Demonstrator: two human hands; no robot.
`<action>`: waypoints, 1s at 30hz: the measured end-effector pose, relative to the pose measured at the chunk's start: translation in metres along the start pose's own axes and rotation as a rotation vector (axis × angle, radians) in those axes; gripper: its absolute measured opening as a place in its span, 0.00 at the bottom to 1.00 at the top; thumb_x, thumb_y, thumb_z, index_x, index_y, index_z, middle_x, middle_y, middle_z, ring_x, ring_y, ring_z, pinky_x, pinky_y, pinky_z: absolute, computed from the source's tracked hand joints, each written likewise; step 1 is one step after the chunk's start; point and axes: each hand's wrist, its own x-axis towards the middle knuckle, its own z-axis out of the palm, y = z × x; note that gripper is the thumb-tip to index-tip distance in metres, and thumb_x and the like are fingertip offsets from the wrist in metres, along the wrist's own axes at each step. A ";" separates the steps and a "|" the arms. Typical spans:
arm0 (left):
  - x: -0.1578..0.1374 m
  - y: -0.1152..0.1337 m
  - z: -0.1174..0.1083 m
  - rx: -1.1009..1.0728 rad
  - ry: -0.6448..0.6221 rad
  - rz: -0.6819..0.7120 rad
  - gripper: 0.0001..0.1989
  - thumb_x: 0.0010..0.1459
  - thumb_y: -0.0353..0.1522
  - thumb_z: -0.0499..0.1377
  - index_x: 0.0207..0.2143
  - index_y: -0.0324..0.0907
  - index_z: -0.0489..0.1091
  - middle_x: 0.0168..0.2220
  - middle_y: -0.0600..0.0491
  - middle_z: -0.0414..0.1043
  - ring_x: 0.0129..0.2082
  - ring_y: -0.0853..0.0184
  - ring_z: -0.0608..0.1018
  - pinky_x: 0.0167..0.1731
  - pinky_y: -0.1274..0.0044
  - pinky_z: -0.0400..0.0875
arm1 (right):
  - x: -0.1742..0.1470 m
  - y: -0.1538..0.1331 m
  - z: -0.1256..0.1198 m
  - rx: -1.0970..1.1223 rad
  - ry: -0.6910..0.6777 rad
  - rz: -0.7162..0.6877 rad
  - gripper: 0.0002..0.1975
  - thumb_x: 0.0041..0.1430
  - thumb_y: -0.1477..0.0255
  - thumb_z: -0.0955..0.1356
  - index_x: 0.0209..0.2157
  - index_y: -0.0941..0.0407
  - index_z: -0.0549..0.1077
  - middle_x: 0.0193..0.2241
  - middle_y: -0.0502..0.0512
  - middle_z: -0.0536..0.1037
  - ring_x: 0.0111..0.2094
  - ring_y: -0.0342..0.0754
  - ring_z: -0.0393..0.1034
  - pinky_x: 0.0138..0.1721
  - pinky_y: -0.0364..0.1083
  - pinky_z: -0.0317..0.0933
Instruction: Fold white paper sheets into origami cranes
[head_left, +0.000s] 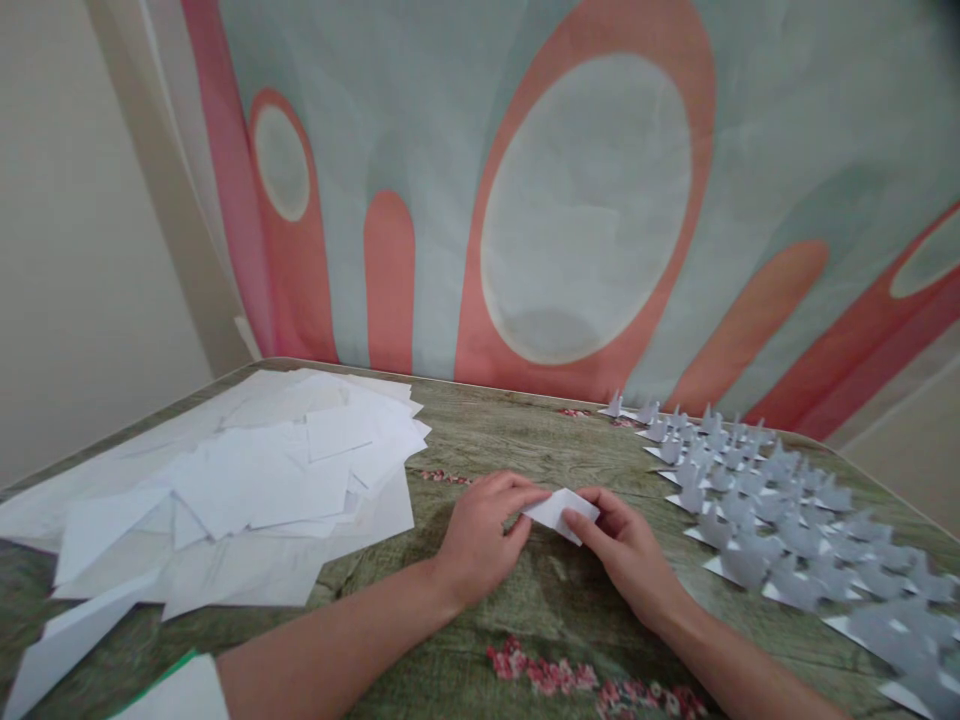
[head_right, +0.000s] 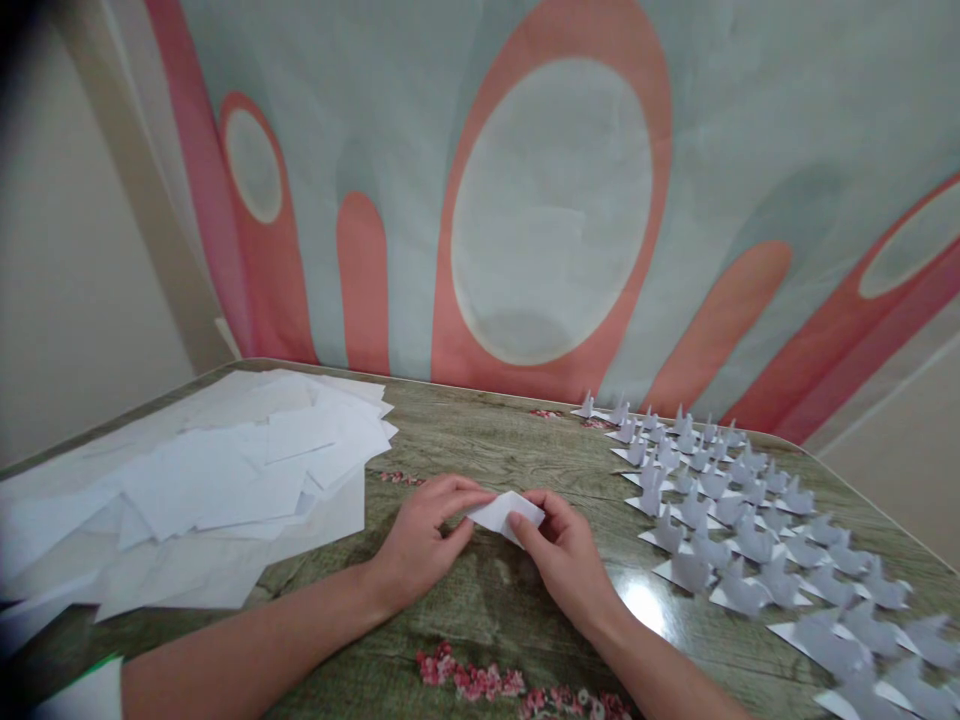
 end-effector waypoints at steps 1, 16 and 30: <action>0.000 0.001 -0.001 0.021 -0.008 0.019 0.18 0.50 0.21 0.54 0.42 0.45 0.71 0.39 0.53 0.70 0.41 0.65 0.70 0.43 0.73 0.61 | 0.000 0.001 0.000 -0.031 -0.001 -0.014 0.14 0.53 0.61 0.67 0.35 0.58 0.68 0.26 0.49 0.70 0.27 0.43 0.62 0.27 0.41 0.56; -0.001 -0.003 -0.003 0.120 0.034 0.113 0.19 0.52 0.21 0.53 0.42 0.47 0.71 0.37 0.53 0.69 0.40 0.65 0.69 0.40 0.73 0.60 | -0.001 -0.004 -0.004 -0.274 0.035 -0.231 0.14 0.57 0.62 0.64 0.28 0.57 0.74 0.25 0.51 0.69 0.28 0.45 0.63 0.30 0.43 0.57; -0.004 0.002 -0.001 0.271 -0.057 0.202 0.20 0.53 0.28 0.56 0.50 0.46 0.64 0.45 0.50 0.67 0.46 0.61 0.67 0.45 0.67 0.60 | -0.002 -0.004 0.002 -0.104 0.061 -0.075 0.14 0.54 0.61 0.66 0.36 0.58 0.73 0.27 0.51 0.73 0.25 0.42 0.61 0.25 0.41 0.55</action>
